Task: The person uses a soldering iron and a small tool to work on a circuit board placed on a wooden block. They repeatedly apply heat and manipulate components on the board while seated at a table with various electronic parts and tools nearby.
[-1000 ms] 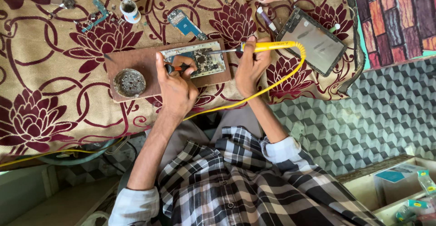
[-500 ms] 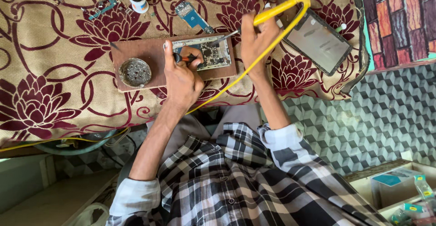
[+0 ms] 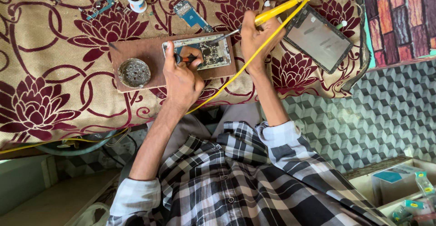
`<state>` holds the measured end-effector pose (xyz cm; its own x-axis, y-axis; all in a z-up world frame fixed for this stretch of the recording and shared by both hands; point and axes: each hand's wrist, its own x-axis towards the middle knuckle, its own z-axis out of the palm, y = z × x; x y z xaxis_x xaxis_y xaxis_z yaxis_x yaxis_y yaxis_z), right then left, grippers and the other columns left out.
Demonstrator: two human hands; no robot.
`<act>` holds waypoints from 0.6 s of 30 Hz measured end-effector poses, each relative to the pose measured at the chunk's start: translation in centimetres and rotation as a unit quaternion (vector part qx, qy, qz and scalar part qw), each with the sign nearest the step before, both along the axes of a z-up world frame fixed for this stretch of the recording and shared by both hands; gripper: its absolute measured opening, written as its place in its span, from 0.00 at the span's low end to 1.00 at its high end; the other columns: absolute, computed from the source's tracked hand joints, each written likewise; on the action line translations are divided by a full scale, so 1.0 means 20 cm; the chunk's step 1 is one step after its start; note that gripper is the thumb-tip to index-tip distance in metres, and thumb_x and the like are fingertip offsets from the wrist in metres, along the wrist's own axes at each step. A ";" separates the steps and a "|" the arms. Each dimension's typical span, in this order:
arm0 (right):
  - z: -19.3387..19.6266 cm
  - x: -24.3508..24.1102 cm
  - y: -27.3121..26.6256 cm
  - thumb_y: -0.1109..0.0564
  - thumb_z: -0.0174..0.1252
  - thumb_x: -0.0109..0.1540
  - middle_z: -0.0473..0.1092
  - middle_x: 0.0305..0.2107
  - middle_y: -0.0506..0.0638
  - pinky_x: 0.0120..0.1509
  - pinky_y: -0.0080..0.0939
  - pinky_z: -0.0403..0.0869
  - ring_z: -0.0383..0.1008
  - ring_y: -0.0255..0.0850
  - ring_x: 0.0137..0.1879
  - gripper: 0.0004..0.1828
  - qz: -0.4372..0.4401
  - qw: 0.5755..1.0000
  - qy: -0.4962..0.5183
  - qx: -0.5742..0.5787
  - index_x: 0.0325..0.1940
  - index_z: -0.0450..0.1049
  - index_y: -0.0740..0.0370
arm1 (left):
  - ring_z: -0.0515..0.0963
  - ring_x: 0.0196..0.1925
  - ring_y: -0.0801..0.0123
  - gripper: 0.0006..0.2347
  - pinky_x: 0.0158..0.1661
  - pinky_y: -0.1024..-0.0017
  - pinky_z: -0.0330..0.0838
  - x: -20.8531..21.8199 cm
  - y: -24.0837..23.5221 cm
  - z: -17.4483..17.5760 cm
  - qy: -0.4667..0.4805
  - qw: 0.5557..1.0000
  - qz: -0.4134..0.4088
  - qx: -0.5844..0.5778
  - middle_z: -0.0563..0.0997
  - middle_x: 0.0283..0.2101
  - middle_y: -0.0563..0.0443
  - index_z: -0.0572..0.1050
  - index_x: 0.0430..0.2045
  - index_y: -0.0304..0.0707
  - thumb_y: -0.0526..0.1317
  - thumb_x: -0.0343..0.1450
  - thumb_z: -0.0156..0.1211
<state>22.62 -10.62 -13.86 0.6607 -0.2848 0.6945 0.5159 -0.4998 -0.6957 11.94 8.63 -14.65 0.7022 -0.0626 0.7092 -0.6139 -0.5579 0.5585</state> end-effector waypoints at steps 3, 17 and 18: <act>0.02 -0.01 0.01 0.68 0.57 0.58 0.58 0.13 0.43 0.28 0.40 0.52 0.53 0.32 0.19 0.20 0.002 1.000 0.005 0.013 0.15 0.59 0.59 | 0.77 0.37 0.55 0.31 0.62 0.61 0.66 0.01 0.00 -0.01 -0.017 1.000 0.008 0.003 0.76 0.41 0.42 0.47 0.56 0.21 0.16 0.60 0.53; -0.04 -0.07 -0.02 0.64 0.58 0.62 0.56 0.16 0.42 0.30 0.37 0.55 0.52 0.32 0.22 0.19 0.022 0.995 0.064 0.068 0.21 0.58 0.58 | 0.75 0.39 0.54 0.43 0.50 0.58 0.68 0.01 0.00 -0.05 -0.045 0.999 0.004 -0.017 0.78 0.41 0.42 0.36 0.68 0.35 0.15 0.61 0.55; -0.05 -0.08 -0.03 0.62 0.59 0.63 0.56 0.17 0.41 0.30 0.36 0.56 0.52 0.31 0.23 0.19 0.030 0.990 0.087 0.104 0.22 0.59 0.57 | 0.75 0.39 0.54 0.43 0.50 0.58 0.67 0.01 0.00 -0.05 -0.050 0.999 0.005 -0.015 0.77 0.41 0.43 0.36 0.68 0.34 0.16 0.62 0.55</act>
